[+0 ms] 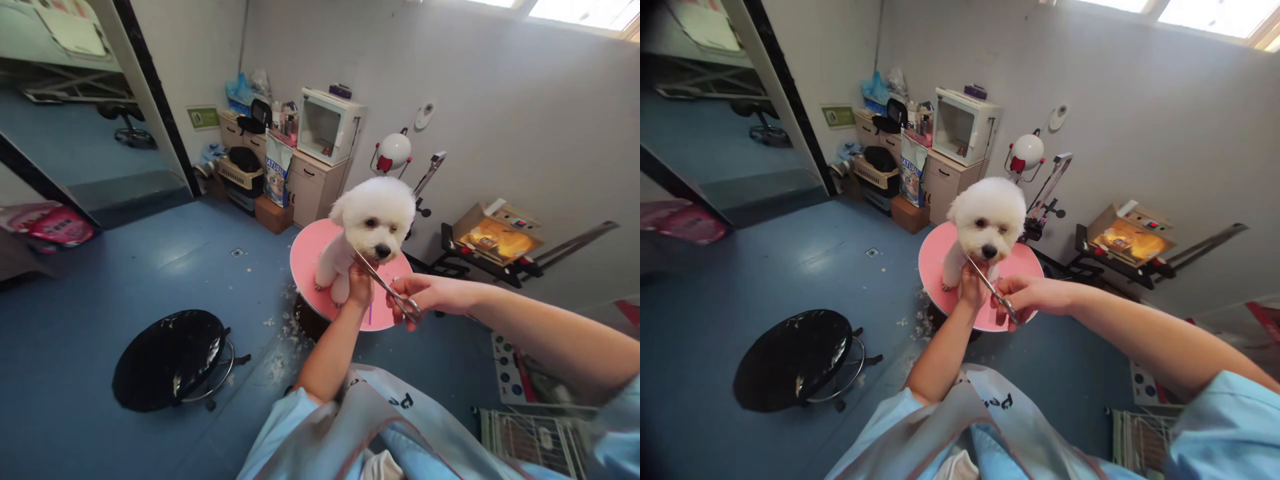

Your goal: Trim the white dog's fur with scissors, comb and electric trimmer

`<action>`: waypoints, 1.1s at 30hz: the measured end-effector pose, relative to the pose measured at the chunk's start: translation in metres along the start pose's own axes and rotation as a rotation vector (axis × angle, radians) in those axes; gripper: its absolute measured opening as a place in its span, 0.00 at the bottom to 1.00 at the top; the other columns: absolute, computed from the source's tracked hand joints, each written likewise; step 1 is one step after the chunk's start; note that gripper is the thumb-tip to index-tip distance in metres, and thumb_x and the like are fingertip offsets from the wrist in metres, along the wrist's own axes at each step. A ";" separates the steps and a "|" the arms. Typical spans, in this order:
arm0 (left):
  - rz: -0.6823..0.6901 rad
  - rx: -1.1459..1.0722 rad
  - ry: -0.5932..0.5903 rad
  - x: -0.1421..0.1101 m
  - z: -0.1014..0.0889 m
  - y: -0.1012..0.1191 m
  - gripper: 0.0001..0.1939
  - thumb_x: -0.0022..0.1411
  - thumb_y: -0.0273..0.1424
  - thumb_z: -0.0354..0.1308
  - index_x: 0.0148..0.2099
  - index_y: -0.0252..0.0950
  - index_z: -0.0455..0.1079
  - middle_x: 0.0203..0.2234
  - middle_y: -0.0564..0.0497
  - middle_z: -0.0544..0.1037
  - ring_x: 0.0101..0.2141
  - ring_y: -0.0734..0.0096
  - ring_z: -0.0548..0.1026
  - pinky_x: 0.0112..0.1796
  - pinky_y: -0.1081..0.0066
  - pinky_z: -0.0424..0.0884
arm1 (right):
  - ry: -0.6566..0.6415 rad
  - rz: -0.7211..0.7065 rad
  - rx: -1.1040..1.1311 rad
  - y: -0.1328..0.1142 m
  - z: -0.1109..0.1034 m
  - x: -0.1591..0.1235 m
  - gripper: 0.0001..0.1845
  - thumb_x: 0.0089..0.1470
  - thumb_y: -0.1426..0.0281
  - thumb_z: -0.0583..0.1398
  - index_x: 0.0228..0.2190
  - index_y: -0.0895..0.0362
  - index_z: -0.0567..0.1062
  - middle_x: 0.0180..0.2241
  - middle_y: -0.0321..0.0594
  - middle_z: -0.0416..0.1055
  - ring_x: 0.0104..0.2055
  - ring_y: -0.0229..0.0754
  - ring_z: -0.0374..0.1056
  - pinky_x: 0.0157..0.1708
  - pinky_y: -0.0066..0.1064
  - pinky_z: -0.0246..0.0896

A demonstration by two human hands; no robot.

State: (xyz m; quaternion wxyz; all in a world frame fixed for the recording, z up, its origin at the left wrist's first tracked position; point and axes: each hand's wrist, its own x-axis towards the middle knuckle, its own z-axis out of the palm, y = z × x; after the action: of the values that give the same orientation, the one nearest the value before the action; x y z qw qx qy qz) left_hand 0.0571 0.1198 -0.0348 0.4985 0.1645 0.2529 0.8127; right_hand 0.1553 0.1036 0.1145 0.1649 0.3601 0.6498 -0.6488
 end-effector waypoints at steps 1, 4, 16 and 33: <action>0.017 -0.021 0.012 0.000 0.000 0.000 0.16 0.49 0.35 0.63 0.25 0.35 0.58 0.22 0.55 0.68 0.28 0.77 0.69 0.39 0.71 0.67 | 0.000 0.011 -0.013 -0.002 -0.002 -0.002 0.22 0.42 0.60 0.68 0.35 0.59 0.67 0.32 0.41 0.75 0.27 0.36 0.73 0.27 0.24 0.65; 0.038 -0.123 0.015 -0.002 0.001 0.000 0.17 0.41 0.34 0.66 0.25 0.34 0.59 0.21 0.56 0.68 0.26 0.79 0.66 0.36 0.73 0.66 | -0.008 0.035 -0.056 -0.007 -0.004 -0.003 0.22 0.40 0.63 0.69 0.33 0.58 0.66 0.30 0.39 0.75 0.25 0.35 0.72 0.23 0.22 0.62; 0.027 -0.190 0.041 -0.008 0.014 0.003 0.10 0.48 0.32 0.63 0.28 0.35 0.63 0.24 0.52 0.70 0.32 0.72 0.70 0.43 0.67 0.67 | 0.032 0.052 -0.125 -0.005 0.000 0.001 0.21 0.40 0.64 0.67 0.33 0.58 0.65 0.29 0.38 0.74 0.26 0.34 0.71 0.24 0.23 0.62; -0.137 -0.074 0.119 -0.012 0.022 0.010 0.13 0.45 0.31 0.66 0.30 0.36 0.65 0.22 0.56 0.68 0.27 0.77 0.69 0.29 0.77 0.64 | 0.153 -0.029 -0.166 0.004 0.003 0.020 0.13 0.39 0.71 0.62 0.29 0.59 0.66 0.24 0.34 0.72 0.24 0.33 0.69 0.23 0.21 0.62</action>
State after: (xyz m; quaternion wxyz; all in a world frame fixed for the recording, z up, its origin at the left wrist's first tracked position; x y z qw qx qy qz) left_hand 0.0663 0.1110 -0.0113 0.5429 0.0797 0.2626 0.7937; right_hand 0.1429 0.1053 0.0977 0.1346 0.3841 0.7171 -0.5658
